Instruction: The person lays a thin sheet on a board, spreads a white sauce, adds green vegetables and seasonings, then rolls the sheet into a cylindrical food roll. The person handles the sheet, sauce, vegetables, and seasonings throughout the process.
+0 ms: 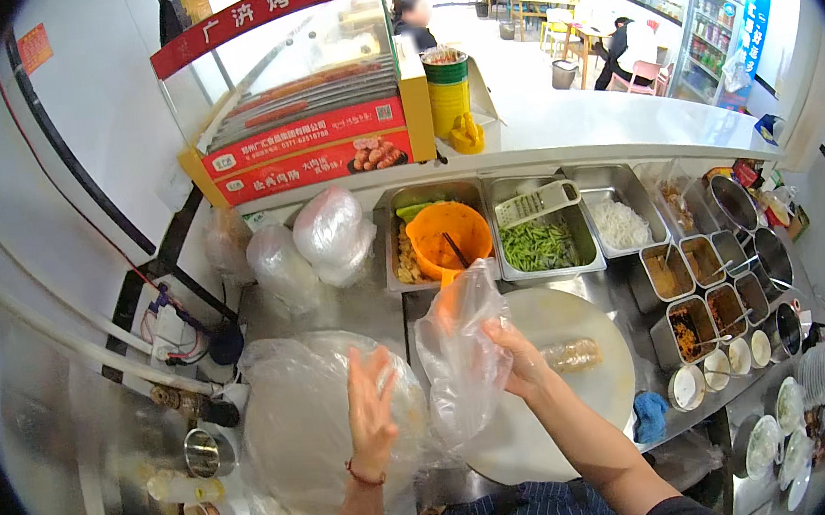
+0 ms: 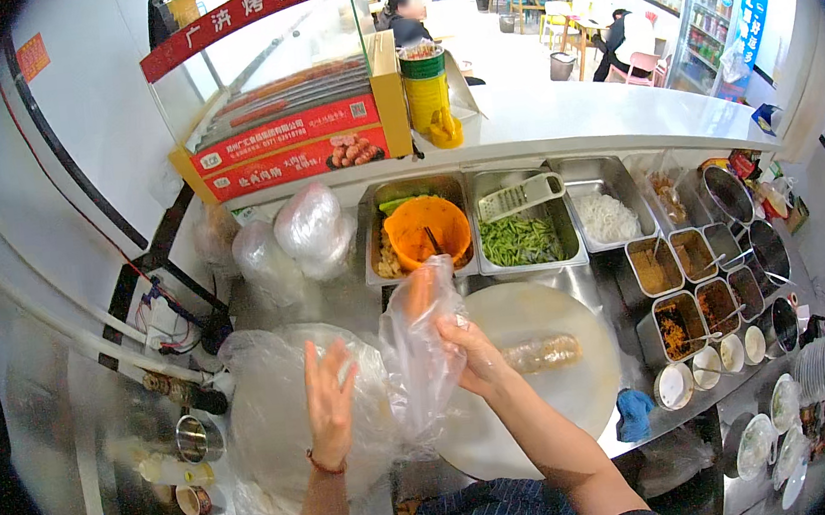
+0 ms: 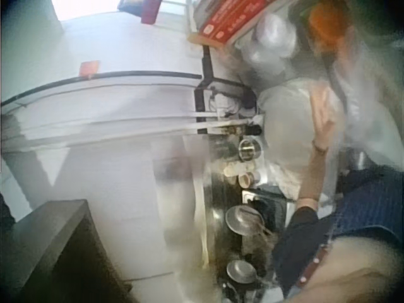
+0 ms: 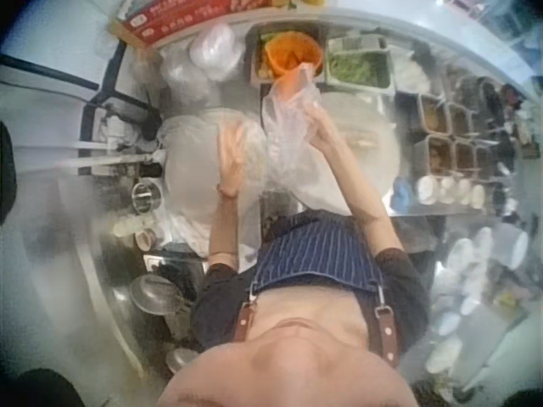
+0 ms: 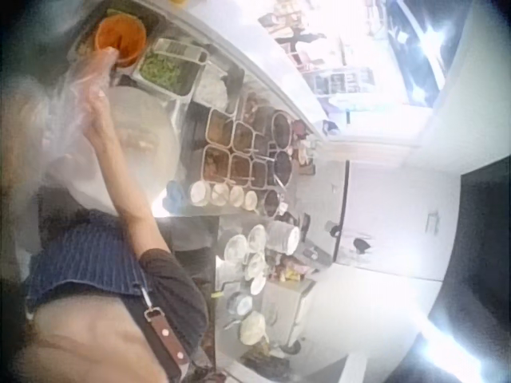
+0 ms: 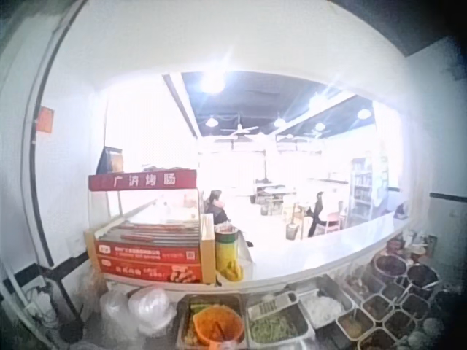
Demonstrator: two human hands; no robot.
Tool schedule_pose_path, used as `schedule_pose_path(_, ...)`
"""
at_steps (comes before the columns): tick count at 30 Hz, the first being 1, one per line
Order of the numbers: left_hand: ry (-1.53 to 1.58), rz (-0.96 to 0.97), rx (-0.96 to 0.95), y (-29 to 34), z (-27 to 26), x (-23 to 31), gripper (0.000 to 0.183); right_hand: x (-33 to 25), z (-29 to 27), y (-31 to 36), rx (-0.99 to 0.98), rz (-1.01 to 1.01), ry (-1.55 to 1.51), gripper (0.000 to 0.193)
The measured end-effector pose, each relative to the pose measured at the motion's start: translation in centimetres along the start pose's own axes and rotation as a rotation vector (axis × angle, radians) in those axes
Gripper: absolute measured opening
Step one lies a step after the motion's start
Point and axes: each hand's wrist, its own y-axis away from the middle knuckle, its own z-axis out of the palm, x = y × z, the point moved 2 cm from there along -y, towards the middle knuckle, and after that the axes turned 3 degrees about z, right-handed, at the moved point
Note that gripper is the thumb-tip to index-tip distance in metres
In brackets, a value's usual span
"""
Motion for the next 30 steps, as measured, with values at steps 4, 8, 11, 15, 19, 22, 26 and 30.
schedule_pose_path(4,0.053,-0.304,-0.255,3.8,2.0,-7.5,0.066,1.4,-3.3,3.9,0.103,0.080,-0.267,0.034)
schedule_pose_path(8,0.371,-0.590,-0.213,6.1,6.5,-12.7,0.035,1.3,-9.6,8.6,0.274,0.017,-0.547,0.038)
schedule_pose_path(11,0.839,-0.814,0.324,5.7,6.5,-15.3,0.023,0.8,-11.7,13.3,0.206,0.147,-0.630,0.047)
schedule_pose_path(15,0.819,-1.064,0.287,6.3,12.3,-14.4,0.020,4.0,-18.4,19.1,-0.197,0.216,-0.810,0.056)
schedule_pose_path(19,1.105,-1.282,-0.144,12.3,11.7,-18.0,0.014,-3.1,-20.2,19.1,0.098,-0.230,-0.527,0.040)
schedule_pose_path(22,0.361,-1.064,-0.312,11.1,13.6,-14.9,0.011,-8.6,-21.9,19.1,0.216,-0.134,-0.107,0.032)
schedule_pose_path(26,-0.198,-0.449,-0.387,-0.8,16.7,-11.7,0.013,-16.9,-18.3,17.1,0.192,0.305,1.012,0.030)
schedule_pose_path(30,-1.015,0.422,-0.965,-4.7,19.0,-11.6,0.022,-20.2,-14.5,14.3,-0.192,0.025,2.338,0.028)
